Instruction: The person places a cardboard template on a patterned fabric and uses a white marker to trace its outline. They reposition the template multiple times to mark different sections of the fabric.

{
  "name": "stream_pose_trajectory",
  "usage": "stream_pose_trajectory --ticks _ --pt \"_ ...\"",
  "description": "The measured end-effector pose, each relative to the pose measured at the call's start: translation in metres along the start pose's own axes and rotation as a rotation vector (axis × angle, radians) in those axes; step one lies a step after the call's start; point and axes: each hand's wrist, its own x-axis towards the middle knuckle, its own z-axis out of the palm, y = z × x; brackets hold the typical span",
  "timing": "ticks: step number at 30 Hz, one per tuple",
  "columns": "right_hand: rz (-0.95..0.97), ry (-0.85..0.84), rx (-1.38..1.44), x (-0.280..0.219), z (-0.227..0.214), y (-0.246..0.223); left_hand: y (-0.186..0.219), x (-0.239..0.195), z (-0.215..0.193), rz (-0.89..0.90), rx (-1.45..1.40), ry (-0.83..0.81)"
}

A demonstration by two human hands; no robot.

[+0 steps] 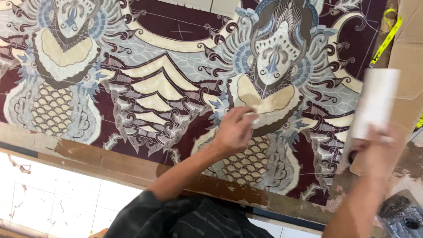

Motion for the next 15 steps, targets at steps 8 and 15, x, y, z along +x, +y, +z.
stream_pose_trajectory --ticks 8,15 --pt "0.121 -0.456 0.17 -0.155 0.198 -0.069 -0.022 -0.051 -0.097 -0.599 -0.471 -0.004" --pt "-0.194 0.011 -0.255 -0.143 0.21 -0.052 -0.022 -0.059 -0.241 -0.5 -1.011 -0.175"
